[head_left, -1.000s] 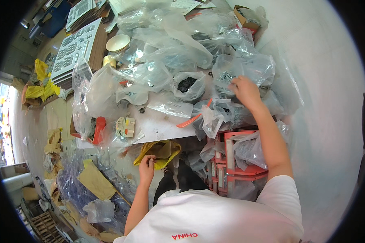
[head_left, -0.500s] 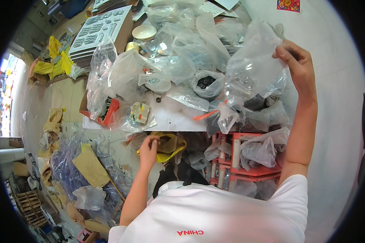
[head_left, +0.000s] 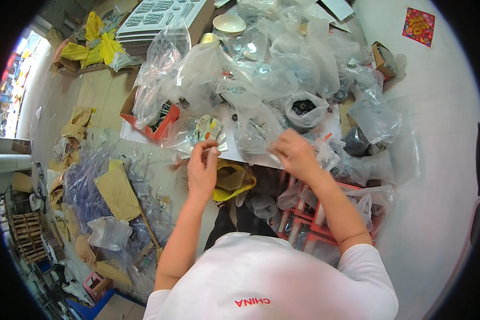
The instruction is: The person handles yellow blister packs of hardware, placing them on a blue machine and then moving to a red crate to sort small plastic bags containing screws and fasteners. The person repeatedly picks up, inspects, and places bags into the crate compartments.
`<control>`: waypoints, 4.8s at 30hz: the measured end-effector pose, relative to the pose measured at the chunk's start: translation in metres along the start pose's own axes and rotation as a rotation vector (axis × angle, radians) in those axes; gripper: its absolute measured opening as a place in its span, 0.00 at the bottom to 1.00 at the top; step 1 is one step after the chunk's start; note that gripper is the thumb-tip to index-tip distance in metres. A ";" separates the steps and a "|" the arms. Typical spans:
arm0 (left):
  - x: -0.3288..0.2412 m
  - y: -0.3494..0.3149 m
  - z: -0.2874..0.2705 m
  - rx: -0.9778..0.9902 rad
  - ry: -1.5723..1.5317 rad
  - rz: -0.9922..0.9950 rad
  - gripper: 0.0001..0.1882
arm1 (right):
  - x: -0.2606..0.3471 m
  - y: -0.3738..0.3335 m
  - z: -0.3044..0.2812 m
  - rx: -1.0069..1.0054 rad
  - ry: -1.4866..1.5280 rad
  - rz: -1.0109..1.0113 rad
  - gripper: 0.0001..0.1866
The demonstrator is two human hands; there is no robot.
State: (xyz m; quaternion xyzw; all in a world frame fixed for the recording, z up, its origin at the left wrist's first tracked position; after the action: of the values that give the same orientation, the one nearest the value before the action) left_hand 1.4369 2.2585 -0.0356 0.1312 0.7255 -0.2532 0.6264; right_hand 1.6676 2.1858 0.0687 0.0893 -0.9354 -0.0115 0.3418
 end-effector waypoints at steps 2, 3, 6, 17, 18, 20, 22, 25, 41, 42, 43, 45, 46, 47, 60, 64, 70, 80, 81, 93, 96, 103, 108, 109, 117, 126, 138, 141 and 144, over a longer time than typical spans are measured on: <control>-0.014 0.005 0.006 -0.039 0.079 0.031 0.14 | -0.004 -0.002 0.020 0.041 -0.036 -0.009 0.04; -0.025 0.007 0.010 -0.080 0.120 0.071 0.16 | -0.002 -0.005 0.026 0.061 -0.064 -0.016 0.05; -0.051 0.025 0.032 -0.048 0.317 0.095 0.22 | 0.010 -0.009 0.032 0.160 -0.183 -0.072 0.05; -0.055 0.048 0.049 0.144 0.507 0.104 0.26 | 0.022 -0.022 0.032 0.216 -0.039 0.021 0.06; -0.054 0.049 0.051 0.153 0.512 0.111 0.27 | 0.015 -0.018 0.028 0.231 0.013 0.055 0.06; -0.051 0.052 0.053 0.163 0.498 0.103 0.28 | 0.004 -0.004 0.018 0.190 -0.037 0.082 0.06; -0.045 0.055 0.057 0.174 0.455 0.075 0.29 | -0.002 0.020 0.009 0.060 -0.240 0.055 0.07; -0.064 0.054 0.065 0.080 0.550 0.275 0.32 | -0.048 0.076 0.095 0.578 -0.395 0.136 0.10; -0.063 0.054 0.067 0.208 0.373 0.139 0.32 | -0.078 0.053 0.036 0.345 0.174 0.387 0.09; -0.063 0.055 0.067 0.211 0.377 0.131 0.32 | -0.076 0.049 0.032 0.331 0.299 0.418 0.09; -0.063 0.056 0.067 0.214 0.381 0.122 0.33 | -0.065 0.049 0.028 0.372 0.176 0.370 0.10; -0.066 0.056 0.066 0.206 0.385 0.131 0.33 | -0.058 0.051 0.025 0.467 -0.018 0.294 0.12; -0.068 0.055 0.065 0.200 0.387 0.138 0.33 | -0.066 0.056 0.002 0.306 0.071 0.284 0.12; -0.069 0.054 0.065 0.200 0.379 0.132 0.32 | -0.077 0.067 -0.022 0.151 0.189 0.193 0.14; -0.046 0.019 0.006 -0.010 0.208 0.068 0.21 | -0.207 0.156 -0.252 -0.107 -0.466 0.310 0.19; -0.044 0.035 0.009 0.013 0.115 0.056 0.20 | -0.102 0.150 -0.313 0.034 -0.257 0.095 0.17; -0.094 0.077 0.088 0.291 -0.817 0.115 0.35 | 0.048 0.095 -0.369 -0.226 -0.014 -0.144 0.07; -0.083 0.025 0.054 0.407 -1.191 0.106 0.42 | 0.150 0.042 -0.221 0.357 0.270 -0.066 0.14; -0.058 0.014 0.039 0.360 -1.146 0.040 0.44 | 0.161 0.037 -0.192 0.496 0.421 -0.172 0.15; 0.151 -0.132 -0.006 0.212 -1.298 -0.405 0.35 | 0.128 0.013 0.227 0.984 -0.258 -0.041 0.20; 0.161 -0.139 -0.006 0.198 -1.311 -0.387 0.35 | 0.098 0.003 0.247 0.951 0.119 0.168 0.26; 0.132 -0.132 -0.017 0.196 -1.009 -0.453 0.27 | 0.076 -0.034 0.234 0.638 0.762 0.312 0.42; 0.078 -0.111 -0.053 0.288 0.104 -0.318 0.25 | 0.096 -0.023 0.228 0.408 1.567 0.188 0.51; 0.063 -0.104 -0.058 0.267 0.285 -0.243 0.25 | 0.096 -0.022 0.226 0.397 1.567 0.208 0.50; 0.078 -0.113 -0.038 0.062 -0.795 -0.328 0.33 | 0.087 -0.013 0.172 0.293 0.910 0.319 0.43; 0.122 -0.108 0.007 0.200 -1.249 -0.322 0.34 | 0.116 -0.002 0.161 0.406 -0.107 0.166 0.27; 0.098 -0.108 0.062 0.650 -1.238 -0.233 0.47 | 0.062 0.003 0.233 1.005 -0.399 0.179 0.16; 0.104 -0.119 0.070 0.669 -1.534 -0.258 0.41 | 0.089 0.008 0.190 1.047 -0.452 0.093 0.19; 0.126 -0.123 0.070 0.634 -1.552 -0.377 0.43 | 0.099 0.009 0.152 1.039 -0.296 0.138 0.20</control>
State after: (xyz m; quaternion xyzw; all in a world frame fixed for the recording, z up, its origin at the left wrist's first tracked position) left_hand 1.4105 2.1021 -0.1398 -0.0332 -0.0036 -0.5619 0.8265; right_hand 1.4938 2.1717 0.0159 0.1825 -0.8598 0.4623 0.1171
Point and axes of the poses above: each hand's wrist, its own y-axis towards the middle knuckle, its own z-axis out of the palm, x = y × z, the point moved 10 cm from there along y, towards the middle knuckle, and after that the axes turned 15 degrees about x, right-handed, at the moved point
